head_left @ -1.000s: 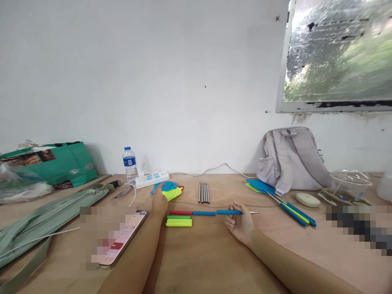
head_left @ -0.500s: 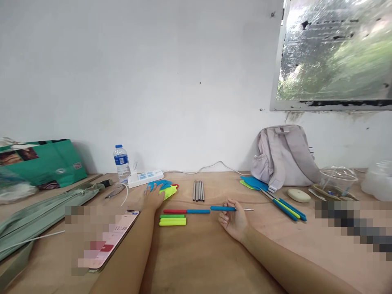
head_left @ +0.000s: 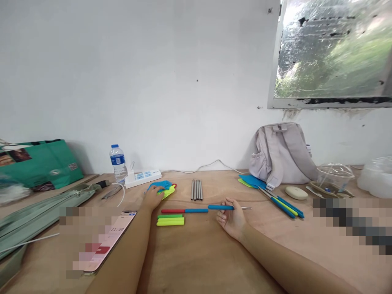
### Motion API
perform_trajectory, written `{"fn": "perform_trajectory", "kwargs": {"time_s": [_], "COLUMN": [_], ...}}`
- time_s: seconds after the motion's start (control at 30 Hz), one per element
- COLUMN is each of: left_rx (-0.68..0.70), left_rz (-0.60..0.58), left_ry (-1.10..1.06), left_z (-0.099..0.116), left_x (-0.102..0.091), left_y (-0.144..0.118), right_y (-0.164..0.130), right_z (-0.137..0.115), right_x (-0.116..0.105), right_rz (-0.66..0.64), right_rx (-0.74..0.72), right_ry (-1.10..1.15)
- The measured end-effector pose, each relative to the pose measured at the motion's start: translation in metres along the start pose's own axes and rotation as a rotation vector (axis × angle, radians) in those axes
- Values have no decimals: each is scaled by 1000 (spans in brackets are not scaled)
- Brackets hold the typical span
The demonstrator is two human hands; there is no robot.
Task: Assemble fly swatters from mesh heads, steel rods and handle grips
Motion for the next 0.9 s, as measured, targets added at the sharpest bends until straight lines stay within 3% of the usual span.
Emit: {"fn": "perform_trajectory", "kwargs": {"time_s": [0.53, 0.9], "left_rx": [163, 284], "left_rz": [-90, -38], "left_ry": [-24, -68], "left_z": [10, 8], "left_x": [-11, -9], "left_y": [-5, -7], "right_y": [1, 2], "right_z": [0, -2], "right_x": [0, -2], "right_rz": [34, 57], "right_rx": [3, -10], "right_ry": [33, 47]}}
Point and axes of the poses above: each hand's wrist, its own y-axis towards the middle knuckle, its own x-axis out of the palm, z = x × y, the point moved 1 cm from there along y, towards the middle knuckle, and after that the axes turned 9 degrees about y, right-handed, at the moved point
